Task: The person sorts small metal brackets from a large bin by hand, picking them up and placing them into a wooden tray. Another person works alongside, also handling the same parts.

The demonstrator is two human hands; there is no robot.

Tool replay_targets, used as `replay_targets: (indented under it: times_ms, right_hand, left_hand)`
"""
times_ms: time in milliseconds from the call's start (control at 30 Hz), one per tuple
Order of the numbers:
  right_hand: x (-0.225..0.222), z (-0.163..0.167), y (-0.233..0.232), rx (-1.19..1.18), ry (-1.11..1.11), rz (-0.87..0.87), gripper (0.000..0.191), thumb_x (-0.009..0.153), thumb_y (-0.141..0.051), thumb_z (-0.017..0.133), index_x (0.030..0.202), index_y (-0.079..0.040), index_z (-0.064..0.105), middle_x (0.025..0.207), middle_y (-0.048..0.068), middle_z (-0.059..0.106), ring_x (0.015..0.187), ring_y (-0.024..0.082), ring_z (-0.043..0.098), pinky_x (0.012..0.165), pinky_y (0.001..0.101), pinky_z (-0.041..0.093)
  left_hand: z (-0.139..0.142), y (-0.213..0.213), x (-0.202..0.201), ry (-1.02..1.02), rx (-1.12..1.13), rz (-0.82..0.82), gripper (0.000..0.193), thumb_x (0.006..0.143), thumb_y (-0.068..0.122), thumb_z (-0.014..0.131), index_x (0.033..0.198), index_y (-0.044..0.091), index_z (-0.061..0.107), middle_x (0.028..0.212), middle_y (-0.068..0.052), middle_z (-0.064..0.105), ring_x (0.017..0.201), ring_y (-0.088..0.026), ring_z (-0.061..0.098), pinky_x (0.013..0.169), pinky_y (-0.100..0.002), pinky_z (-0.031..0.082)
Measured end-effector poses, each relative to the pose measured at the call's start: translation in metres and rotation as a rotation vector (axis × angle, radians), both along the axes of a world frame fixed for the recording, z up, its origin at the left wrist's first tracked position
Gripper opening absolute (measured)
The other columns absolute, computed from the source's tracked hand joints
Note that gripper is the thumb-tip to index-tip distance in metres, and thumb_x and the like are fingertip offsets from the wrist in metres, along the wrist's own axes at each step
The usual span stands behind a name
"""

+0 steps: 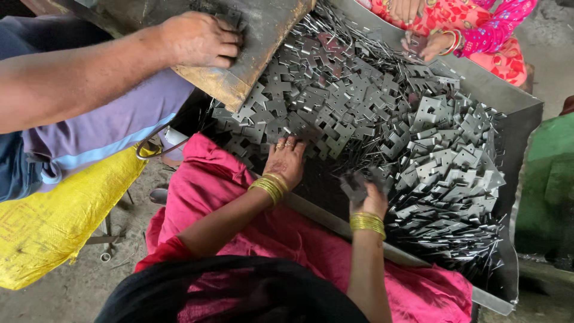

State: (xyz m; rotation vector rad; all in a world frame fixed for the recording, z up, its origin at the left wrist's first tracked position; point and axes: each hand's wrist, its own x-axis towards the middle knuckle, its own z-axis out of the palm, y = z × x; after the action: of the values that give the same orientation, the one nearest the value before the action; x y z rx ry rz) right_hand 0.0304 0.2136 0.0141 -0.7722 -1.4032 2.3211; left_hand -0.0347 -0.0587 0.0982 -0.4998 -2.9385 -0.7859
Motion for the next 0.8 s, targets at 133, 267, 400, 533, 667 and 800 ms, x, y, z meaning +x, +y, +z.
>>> replay_targets:
  times_ms: [133, 267, 400, 533, 667, 800]
  right_hand:
    - [-0.034, 0.032, 0.013, 0.302, -0.062, 0.047, 0.033, 0.081, -0.018, 0.078, 0.104, 0.003, 0.068, 0.1, 0.021, 0.07, 0.091, 0.044, 0.073, 0.082, 0.0577, 0.059]
    - [-0.085, 0.037, -0.009, 1.456, -0.796, 0.327, 0.056, 0.085, -0.049, 0.083, 0.097, 0.005, 0.071, 0.103, 0.028, 0.072, 0.099, 0.046, 0.07, 0.088, 0.0514, 0.056]
    - [-0.095, 0.032, -0.022, 1.312, -0.896, 0.335, 0.05, 0.082, -0.046, 0.083, 0.1, -0.001, 0.074, 0.107, 0.024, 0.073, 0.1, 0.043, 0.071, 0.088, 0.0518, 0.057]
    - [-0.097, 0.009, -0.033, 1.55, -0.727, -0.048, 0.062, 0.063, -0.041, 0.09, 0.103, 0.002, 0.071, 0.109, 0.026, 0.07, 0.098, 0.046, 0.069, 0.077, 0.0561, 0.057]
    - [-0.1, 0.005, -0.024, 1.415, -0.805, 0.081, 0.046, 0.072, -0.038, 0.087, 0.098, -0.002, 0.075, 0.11, 0.022, 0.07, 0.101, 0.041, 0.07, 0.081, 0.0492, 0.057]
    - [-0.051, 0.041, 0.002, 1.606, -0.616, 0.058, 0.039, 0.086, -0.034, 0.083, 0.097, 0.001, 0.074, 0.095, 0.023, 0.071, 0.09, 0.042, 0.07, 0.077, 0.0494, 0.056]
  left_hand:
    - [-0.009, -0.004, 0.005, -0.011, 0.023, 0.049, 0.045, 0.088, 0.013, 0.058, 0.133, 0.01, 0.059, 0.135, -0.018, 0.058, 0.13, -0.039, 0.05, 0.106, -0.053, 0.039]
    - [-0.004, -0.009, 0.013, -0.022, 0.076, 0.098, 0.047, 0.084, 0.011, 0.059, 0.131, 0.01, 0.061, 0.135, -0.017, 0.059, 0.129, -0.038, 0.051, 0.106, -0.052, 0.039]
    - [0.014, 0.016, -0.012, -0.007, 0.007, 0.077, 0.045, 0.081, 0.014, 0.062, 0.126, 0.01, 0.063, 0.133, -0.017, 0.059, 0.127, -0.037, 0.051, 0.104, -0.052, 0.039]
    - [0.025, 0.088, -0.057, 0.128, -0.265, -0.014, 0.036, 0.092, 0.019, 0.057, 0.126, 0.01, 0.064, 0.135, -0.014, 0.06, 0.13, -0.032, 0.051, 0.104, -0.051, 0.039]
    - [0.02, 0.133, -0.083, -0.059, -0.477, -0.017, 0.036, 0.102, 0.022, 0.053, 0.134, 0.008, 0.064, 0.142, -0.011, 0.059, 0.138, -0.028, 0.049, 0.11, -0.05, 0.039]
    - [0.018, 0.125, -0.096, -0.038, -0.268, 0.144, 0.035, 0.09, 0.023, 0.059, 0.123, 0.015, 0.067, 0.144, -0.013, 0.053, 0.136, -0.032, 0.046, 0.107, -0.057, 0.034]
